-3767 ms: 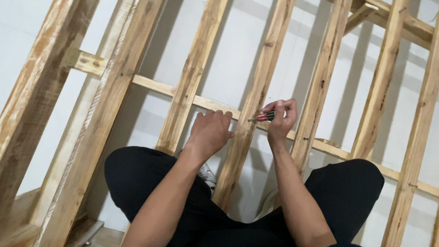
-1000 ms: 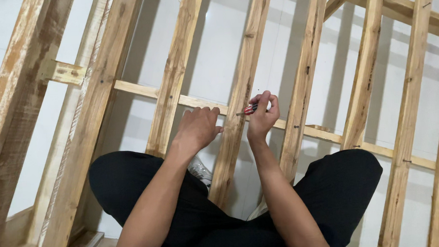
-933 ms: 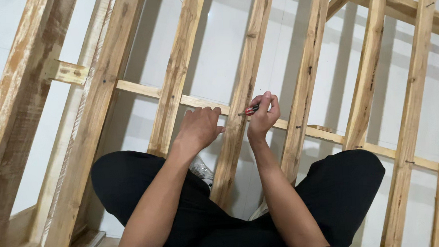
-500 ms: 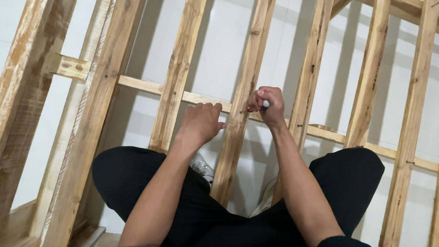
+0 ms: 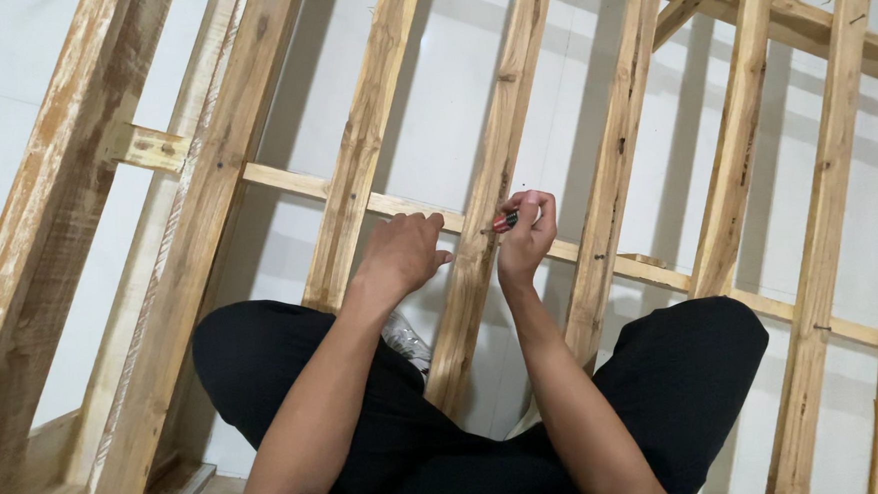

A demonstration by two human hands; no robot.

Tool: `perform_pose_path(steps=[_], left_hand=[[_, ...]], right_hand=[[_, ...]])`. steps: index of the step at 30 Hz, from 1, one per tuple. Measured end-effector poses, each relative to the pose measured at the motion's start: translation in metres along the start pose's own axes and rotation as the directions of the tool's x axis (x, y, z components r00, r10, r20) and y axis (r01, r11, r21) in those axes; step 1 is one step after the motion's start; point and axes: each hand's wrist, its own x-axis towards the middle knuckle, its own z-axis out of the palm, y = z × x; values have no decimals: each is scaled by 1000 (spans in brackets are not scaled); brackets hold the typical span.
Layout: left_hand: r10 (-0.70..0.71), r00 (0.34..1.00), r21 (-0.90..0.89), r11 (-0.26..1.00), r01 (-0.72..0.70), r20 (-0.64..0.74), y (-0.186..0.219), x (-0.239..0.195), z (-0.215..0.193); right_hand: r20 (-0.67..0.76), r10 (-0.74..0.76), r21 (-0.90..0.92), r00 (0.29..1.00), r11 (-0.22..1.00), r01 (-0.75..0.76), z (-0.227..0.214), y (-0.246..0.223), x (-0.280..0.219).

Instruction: The person is assembling a wooden frame by screwing nails into the joints using a manual screwdriver. They are sitting on the floor and working on the frame systematically.

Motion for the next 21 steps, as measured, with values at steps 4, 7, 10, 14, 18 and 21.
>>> perform_pose_path(steps=[4,7,10,14,18,21], left_hand=[[16,1000,3,1000,-16,-17,2,-4,-4],[12,1000,24,1000,-12,-10,2,-3,-2],[12,1000,26,1000,-11,-13,4,-4,-5],[4,1000,14,1000,-4,-2,2,-1,0],[0,1000,2,1000,0,8,4,-3,-5],[-4,1000,-5,1000,4,14,2,-2,-5]], right_hand=[[-42,4,72,999,997,-1,7,8,7],[-76,-28,93,997,995,35,11,5,9],[-37,-27,108,999,994,31,8,6,13],[162,1,186,987,982,-32,-3,10,20],[517,49,264,854,941,-214,-20,32,43],[620,48,256,783,931,-260,-23,26,54]])
